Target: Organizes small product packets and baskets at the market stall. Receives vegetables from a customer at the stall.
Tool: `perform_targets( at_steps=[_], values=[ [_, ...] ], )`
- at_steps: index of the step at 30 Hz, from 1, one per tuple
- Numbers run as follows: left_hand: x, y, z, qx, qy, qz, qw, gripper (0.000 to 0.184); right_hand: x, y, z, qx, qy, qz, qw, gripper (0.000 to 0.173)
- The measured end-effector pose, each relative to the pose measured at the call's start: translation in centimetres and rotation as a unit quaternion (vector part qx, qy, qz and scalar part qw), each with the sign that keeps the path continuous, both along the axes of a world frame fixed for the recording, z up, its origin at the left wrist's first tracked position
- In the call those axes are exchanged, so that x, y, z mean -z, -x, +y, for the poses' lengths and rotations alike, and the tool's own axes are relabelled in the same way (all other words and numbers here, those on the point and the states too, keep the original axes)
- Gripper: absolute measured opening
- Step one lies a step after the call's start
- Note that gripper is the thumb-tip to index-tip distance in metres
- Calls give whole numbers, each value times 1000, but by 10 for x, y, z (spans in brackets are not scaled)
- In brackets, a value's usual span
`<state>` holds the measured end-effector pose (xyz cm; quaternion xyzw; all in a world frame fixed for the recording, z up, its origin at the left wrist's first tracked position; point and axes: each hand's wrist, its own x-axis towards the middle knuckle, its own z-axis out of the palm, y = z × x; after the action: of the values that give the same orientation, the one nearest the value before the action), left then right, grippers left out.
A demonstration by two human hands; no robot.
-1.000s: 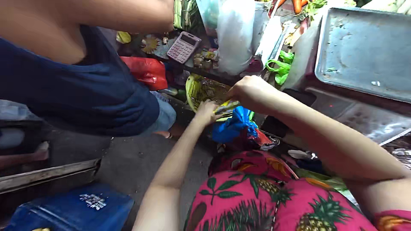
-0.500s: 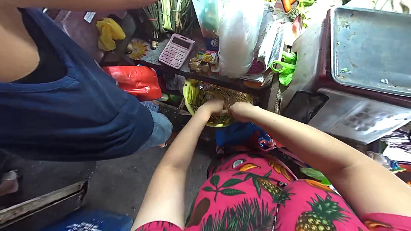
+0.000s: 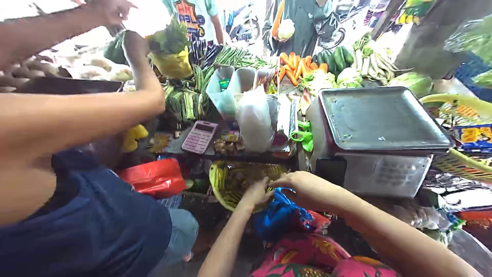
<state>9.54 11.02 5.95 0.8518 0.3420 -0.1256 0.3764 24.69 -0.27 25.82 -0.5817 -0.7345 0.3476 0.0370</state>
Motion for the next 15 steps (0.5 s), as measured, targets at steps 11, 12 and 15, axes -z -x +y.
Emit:
perform_targets(
  at_steps=[11, 12, 15],
  values=[
    [-133, -36, 32, -26, -71, 31, 997, 47, -142, -184, -28, 235, -378, 143, 884, 41],
    [-182, -42, 38, -34, -108, 14, 993, 42, -160, -204, -12, 276, -375, 200, 862, 40],
    [-295, -82, 50, -64, -138, -187, 970, 37, -190, -256, 39, 396, -315, 378, 775, 36]
  ],
)
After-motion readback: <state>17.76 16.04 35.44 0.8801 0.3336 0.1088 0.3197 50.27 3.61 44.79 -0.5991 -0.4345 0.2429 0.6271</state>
